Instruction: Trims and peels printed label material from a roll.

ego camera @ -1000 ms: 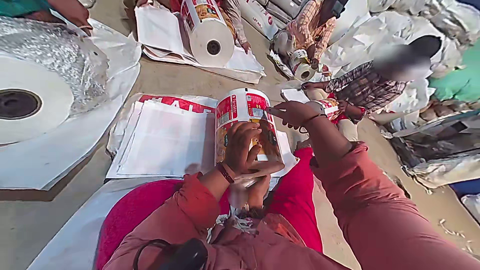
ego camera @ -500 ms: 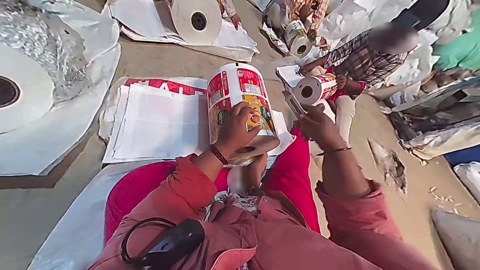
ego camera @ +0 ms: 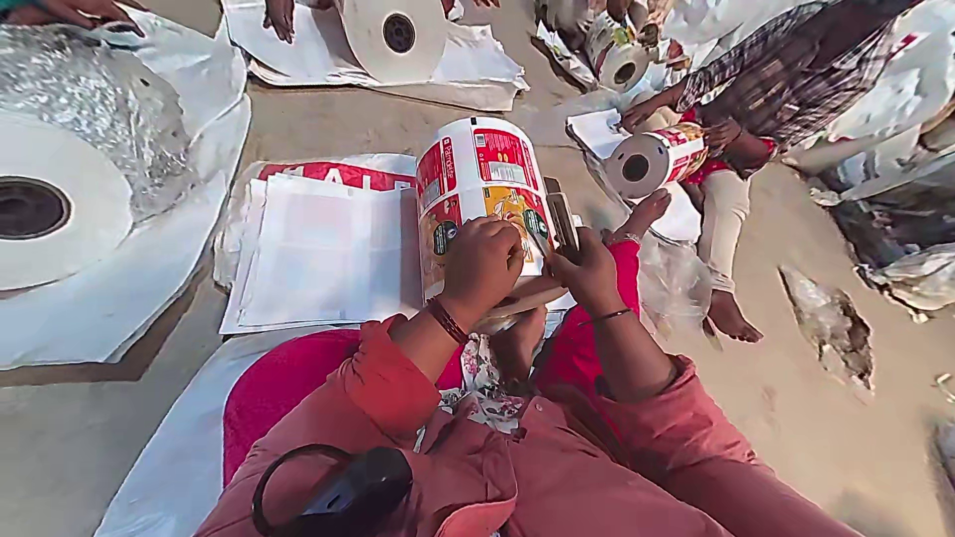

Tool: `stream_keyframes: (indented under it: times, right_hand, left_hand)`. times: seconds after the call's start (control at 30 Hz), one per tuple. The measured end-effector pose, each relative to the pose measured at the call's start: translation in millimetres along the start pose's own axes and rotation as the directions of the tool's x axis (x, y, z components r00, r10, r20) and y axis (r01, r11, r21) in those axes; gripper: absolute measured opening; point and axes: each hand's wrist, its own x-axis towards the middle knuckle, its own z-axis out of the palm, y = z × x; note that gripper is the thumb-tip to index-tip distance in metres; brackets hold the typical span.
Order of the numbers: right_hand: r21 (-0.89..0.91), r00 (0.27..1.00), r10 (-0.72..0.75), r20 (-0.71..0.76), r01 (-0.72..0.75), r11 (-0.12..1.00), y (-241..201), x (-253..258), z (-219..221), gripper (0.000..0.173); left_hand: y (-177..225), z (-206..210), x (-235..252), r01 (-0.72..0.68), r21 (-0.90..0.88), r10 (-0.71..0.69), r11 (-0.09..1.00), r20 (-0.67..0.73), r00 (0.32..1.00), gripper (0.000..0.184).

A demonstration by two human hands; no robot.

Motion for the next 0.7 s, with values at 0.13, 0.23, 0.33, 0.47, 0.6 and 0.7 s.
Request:
stream_keyframes:
  times: [0.13,0.23,0.33,0.47,0.6,0.7]
  right_hand:
    - [0.104,0.974,-0.001,-0.225,0.025,0.994,26.1,17.9,-15.0,0.040]
    - [0.144,0.966,0.030,-0.257,0.008,0.989,41.0,32.3,-23.2,0.037]
    - [0.152,0.976,0.030,-0.215,0.003,0.988,36.3,31.6,-29.0,0.039]
    - [0.251,0.978,0.074,-0.197,-0.022,0.968,31.8,27.6,-30.8,0.044]
    - [0.228,0.973,0.085,-0.213,-0.035,0.973,33.4,27.9,-33.5,0.044]
    - [0.250,0.954,0.110,-0.281,-0.038,0.968,44.0,27.7,-38.9,0.042]
  left_hand:
    - [0.4,5.3,-2.7,-0.081,0.137,0.066,0.987,0.109,0.992,0.040]
    - [-0.4,6.3,-2.0,-0.087,0.118,0.070,0.989,0.138,0.988,0.038]
    - [1.9,7.8,-0.4,-0.079,0.129,0.067,0.988,0.096,0.993,0.035]
    - [7.3,3.9,4.9,-0.059,0.207,0.031,0.977,0.135,0.990,0.038]
    - [7.6,3.2,8.9,-0.035,0.226,0.003,0.974,0.141,0.990,0.039]
    - [3.3,2.2,9.2,-0.039,0.225,0.008,0.974,0.138,0.990,0.041]
